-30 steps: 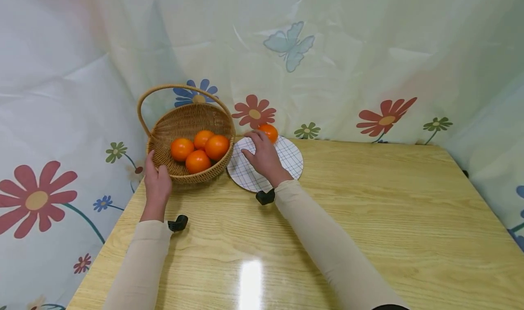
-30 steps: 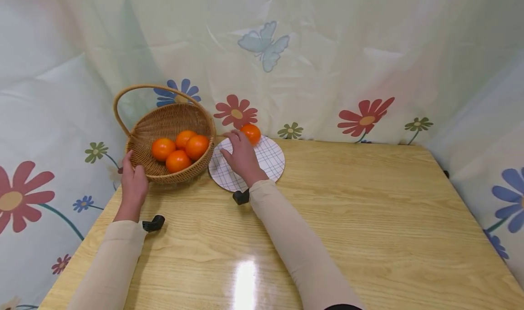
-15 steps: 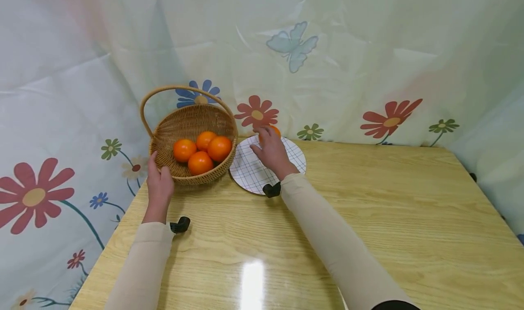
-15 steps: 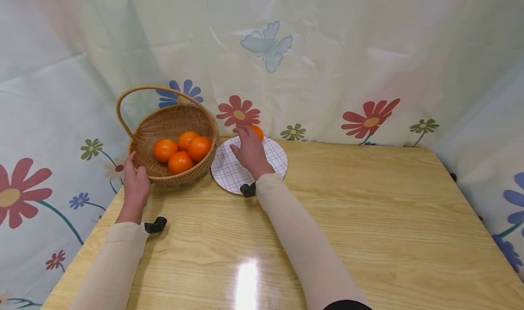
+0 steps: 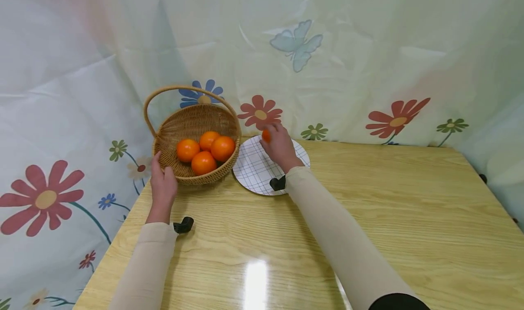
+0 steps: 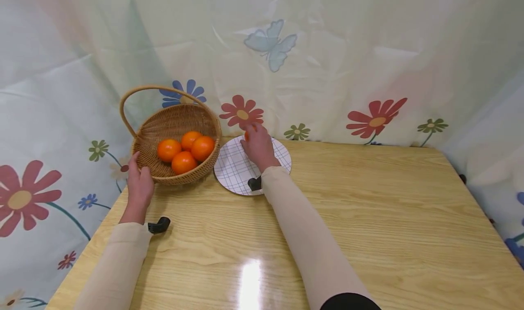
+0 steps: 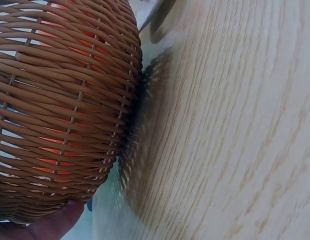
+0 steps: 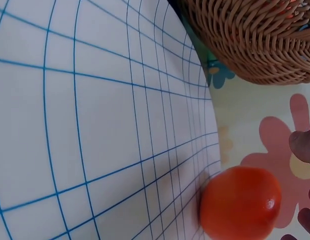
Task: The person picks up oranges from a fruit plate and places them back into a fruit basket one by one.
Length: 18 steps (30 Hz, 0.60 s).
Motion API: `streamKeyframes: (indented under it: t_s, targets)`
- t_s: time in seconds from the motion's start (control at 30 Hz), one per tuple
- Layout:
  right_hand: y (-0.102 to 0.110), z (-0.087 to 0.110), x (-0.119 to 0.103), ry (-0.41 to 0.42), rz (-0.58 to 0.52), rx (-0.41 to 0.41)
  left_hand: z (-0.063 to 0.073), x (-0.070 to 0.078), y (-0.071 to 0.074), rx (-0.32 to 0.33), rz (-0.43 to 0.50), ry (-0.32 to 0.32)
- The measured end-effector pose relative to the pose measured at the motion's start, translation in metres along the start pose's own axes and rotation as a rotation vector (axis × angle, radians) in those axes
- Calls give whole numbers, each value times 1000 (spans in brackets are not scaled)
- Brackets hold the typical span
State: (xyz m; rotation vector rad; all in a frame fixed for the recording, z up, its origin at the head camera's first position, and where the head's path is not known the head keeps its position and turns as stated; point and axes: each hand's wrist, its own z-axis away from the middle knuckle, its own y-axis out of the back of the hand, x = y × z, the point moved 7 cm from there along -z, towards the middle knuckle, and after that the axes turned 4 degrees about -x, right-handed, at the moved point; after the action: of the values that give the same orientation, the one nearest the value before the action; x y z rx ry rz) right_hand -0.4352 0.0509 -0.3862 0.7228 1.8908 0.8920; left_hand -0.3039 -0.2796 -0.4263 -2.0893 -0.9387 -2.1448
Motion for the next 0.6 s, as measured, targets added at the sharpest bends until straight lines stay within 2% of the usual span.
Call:
streamKeyframes:
  t_s: [0.27, 0.6]
  targets:
    - [-5, -5, 5, -1, 23, 4, -1, -1, 0, 2, -4, 7]
    - [-17, -8, 18, -46, 88, -57, -2, -1, -1, -16, -10, 6]
